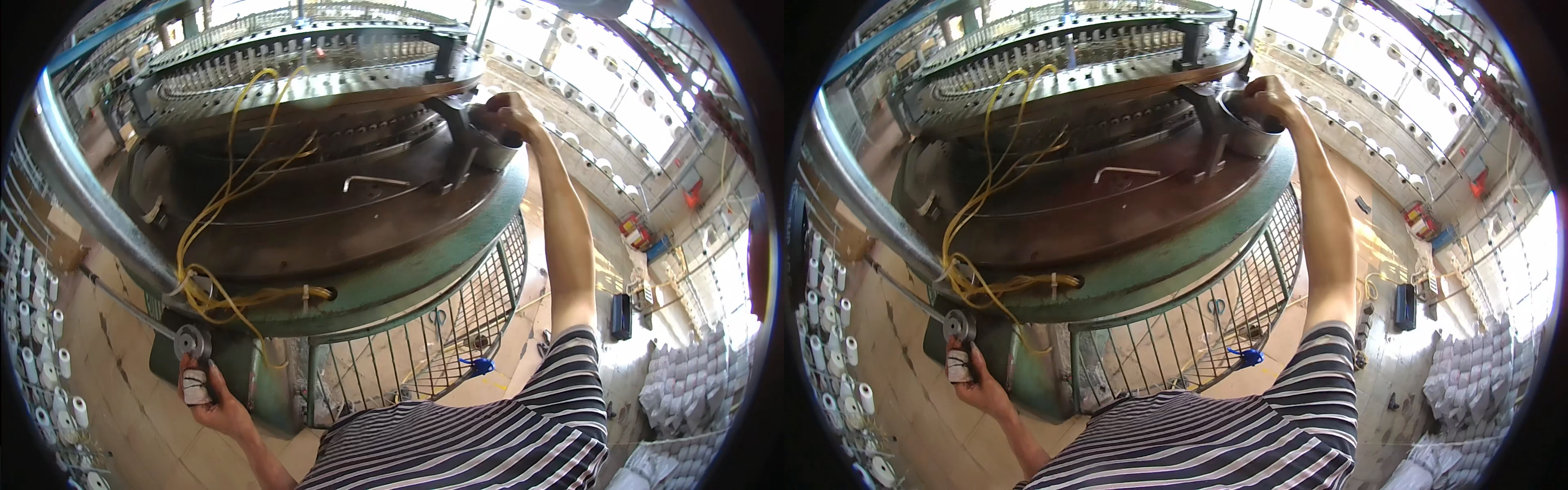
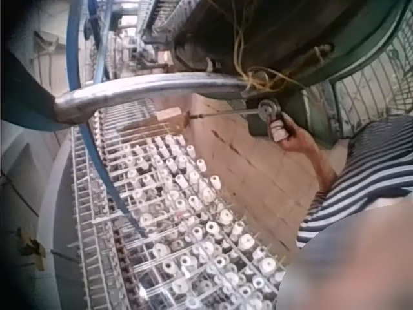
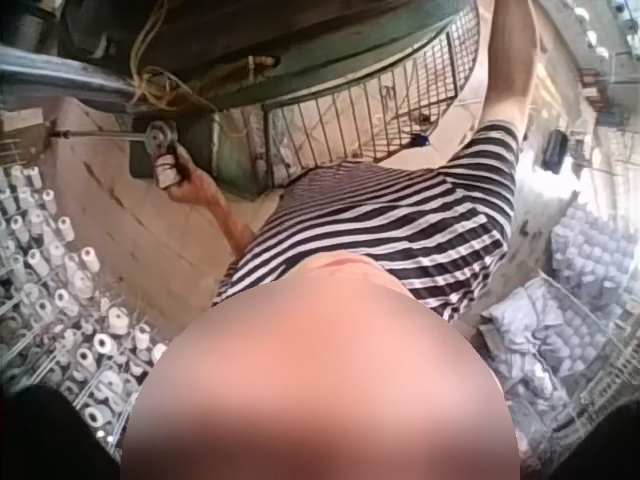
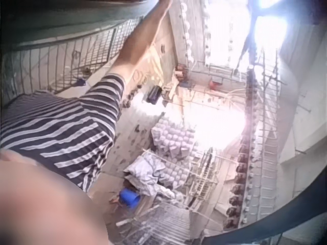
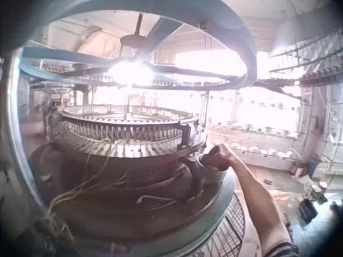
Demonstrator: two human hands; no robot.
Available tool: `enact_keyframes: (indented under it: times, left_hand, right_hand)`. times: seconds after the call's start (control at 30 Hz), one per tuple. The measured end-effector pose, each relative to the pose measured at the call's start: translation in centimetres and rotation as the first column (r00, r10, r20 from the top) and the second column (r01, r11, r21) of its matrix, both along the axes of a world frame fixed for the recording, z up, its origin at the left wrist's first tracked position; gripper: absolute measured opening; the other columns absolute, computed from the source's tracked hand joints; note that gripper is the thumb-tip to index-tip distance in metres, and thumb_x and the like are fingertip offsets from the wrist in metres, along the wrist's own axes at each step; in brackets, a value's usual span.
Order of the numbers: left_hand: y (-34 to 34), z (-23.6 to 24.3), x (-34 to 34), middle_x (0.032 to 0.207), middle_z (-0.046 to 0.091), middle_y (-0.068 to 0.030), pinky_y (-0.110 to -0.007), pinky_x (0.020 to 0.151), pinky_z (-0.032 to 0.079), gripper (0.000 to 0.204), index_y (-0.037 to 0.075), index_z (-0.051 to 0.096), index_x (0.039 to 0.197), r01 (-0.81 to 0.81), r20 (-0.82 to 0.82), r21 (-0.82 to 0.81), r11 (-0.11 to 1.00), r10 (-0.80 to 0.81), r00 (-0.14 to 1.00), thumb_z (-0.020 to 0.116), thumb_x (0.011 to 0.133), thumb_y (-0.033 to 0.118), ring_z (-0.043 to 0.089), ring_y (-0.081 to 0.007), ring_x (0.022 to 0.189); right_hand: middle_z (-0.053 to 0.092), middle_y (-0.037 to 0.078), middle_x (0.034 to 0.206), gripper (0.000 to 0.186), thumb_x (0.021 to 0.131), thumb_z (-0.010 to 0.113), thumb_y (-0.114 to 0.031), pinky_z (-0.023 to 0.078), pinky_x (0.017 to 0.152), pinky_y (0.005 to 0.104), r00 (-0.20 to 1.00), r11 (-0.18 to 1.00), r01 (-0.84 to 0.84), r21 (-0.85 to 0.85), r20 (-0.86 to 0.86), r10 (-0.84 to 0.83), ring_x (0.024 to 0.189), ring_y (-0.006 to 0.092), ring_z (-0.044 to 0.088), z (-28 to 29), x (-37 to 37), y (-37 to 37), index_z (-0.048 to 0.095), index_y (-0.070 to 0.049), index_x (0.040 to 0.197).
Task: The person stands on a platform and uses a small tool to adjust or fix components on a large circular textile machine. They repeatedly reach into the machine's upper section, manipulate parts, and occasionally place items into a metal bowl. The person also handles a white spool-like object during the process.
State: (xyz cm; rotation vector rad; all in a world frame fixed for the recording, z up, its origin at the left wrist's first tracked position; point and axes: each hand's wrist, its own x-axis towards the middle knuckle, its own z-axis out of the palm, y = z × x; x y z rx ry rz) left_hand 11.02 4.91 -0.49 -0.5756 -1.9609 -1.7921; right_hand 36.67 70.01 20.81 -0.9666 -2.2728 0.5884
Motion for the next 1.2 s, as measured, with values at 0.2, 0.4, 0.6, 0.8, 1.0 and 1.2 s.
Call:
enact_keyframes:
  times: [0.2, 0.4, 0.6, 0.8, 1.0, 1.2]
  left_hand:
    - [-0.1, -0.3, -0.1, 0.135, 0.058, -0.0105, -0.030, 0.099, 0.051, 0.038, -0.006, 0.059, 0.129, -0.008, 0.013, 0.069, 0.998, 0.007, 1.000, 0.067, 0.092, -0.009, 0.061, -0.0185, 0.116]
    - [0.0, 0.0, 0.0, 0.132, 0.058, -0.0098, -0.030, 0.099, 0.050, 0.039, -0.005, 0.061, 0.129, 0.001, 0.006, 0.060, 0.998, -0.001, 1.000, 0.069, 0.091, -0.008, 0.061, -0.0184, 0.114]
    - [0.0, 0.2, 0.1, 0.134, 0.059, -0.0084, -0.027, 0.097, 0.052, 0.032, -0.006, 0.062, 0.125, -0.025, -0.022, 0.051, 0.998, 0.026, 0.999, 0.068, 0.093, -0.006, 0.060, -0.0164, 0.117]
    - [-0.2, 0.1, 0.1, 0.133, 0.057, -0.0093, -0.031, 0.099, 0.050, 0.039, -0.005, 0.062, 0.128, -0.032, -0.025, 0.039, 0.999, 0.033, 0.999, 0.072, 0.091, -0.004, 0.063, -0.0191, 0.115]
    - [0.0, 0.1, -0.1, 0.134, 0.056, -0.0102, -0.031, 0.100, 0.051, 0.041, -0.006, 0.060, 0.130, -0.002, 0.009, 0.087, 0.996, 0.001, 1.000, 0.071, 0.091, -0.005, 0.063, -0.0200, 0.116]
    - [-0.2, 0.1, 0.0, 0.135, 0.055, -0.0107, -0.031, 0.101, 0.051, 0.040, -0.007, 0.060, 0.130, -0.018, -0.004, 0.040, 0.999, 0.019, 1.000, 0.071, 0.092, -0.003, 0.063, -0.0203, 0.117]
  right_hand:
    - [0.077, 0.010, 0.097, 0.027, 0.087, 0.078, -0.006, 0.057, 0.078, 0.0269, 0.785, 0.939, -0.167, 0.301, -0.536, 0.311, 0.084, 0.0129, 0.071, 0.9, -3.0, -18.0, 0.074, -0.001, 0.113]
    - [0.076, 0.018, 0.099, 0.030, 0.080, 0.081, -0.015, 0.059, 0.081, 0.0367, 0.927, 0.913, -0.237, 0.333, -0.202, 0.315, 0.090, 0.0299, 0.075, -4.3, -15.1, -23.9, 0.076, -0.004, 0.108]
    - [0.074, 0.020, 0.094, 0.026, 0.083, 0.078, -0.015, 0.059, 0.073, 0.0389, 0.965, 0.868, -0.241, 0.435, 0.008, 0.263, 0.082, 0.0329, 0.075, -7.1, -20.7, -22.0, 0.077, -0.005, 0.106]
    - [0.071, 0.018, 0.088, 0.013, 0.082, 0.071, -0.008, 0.055, 0.072, 0.0451, 0.939, 0.753, -0.325, 0.573, 0.104, 0.326, 0.082, 0.0381, 0.070, -7.4, -20.2, -21.1, 0.076, -0.006, 0.094]
    - [0.069, 0.017, 0.088, 0.011, 0.079, 0.066, 0.000, 0.053, 0.071, 0.0470, 0.919, 0.664, -0.358, 0.657, 0.120, 0.376, 0.081, 0.0388, 0.067, -7.9, -20.8, -20.6, 0.073, -0.002, 0.088]
    - [0.069, 0.017, 0.087, 0.012, 0.082, 0.068, -0.004, 0.054, 0.074, 0.0469, 0.905, 0.736, -0.400, 0.546, 0.111, 0.410, 0.083, 0.0394, 0.068, -7.2, -20.3, -20.9, 0.074, -0.003, 0.092]
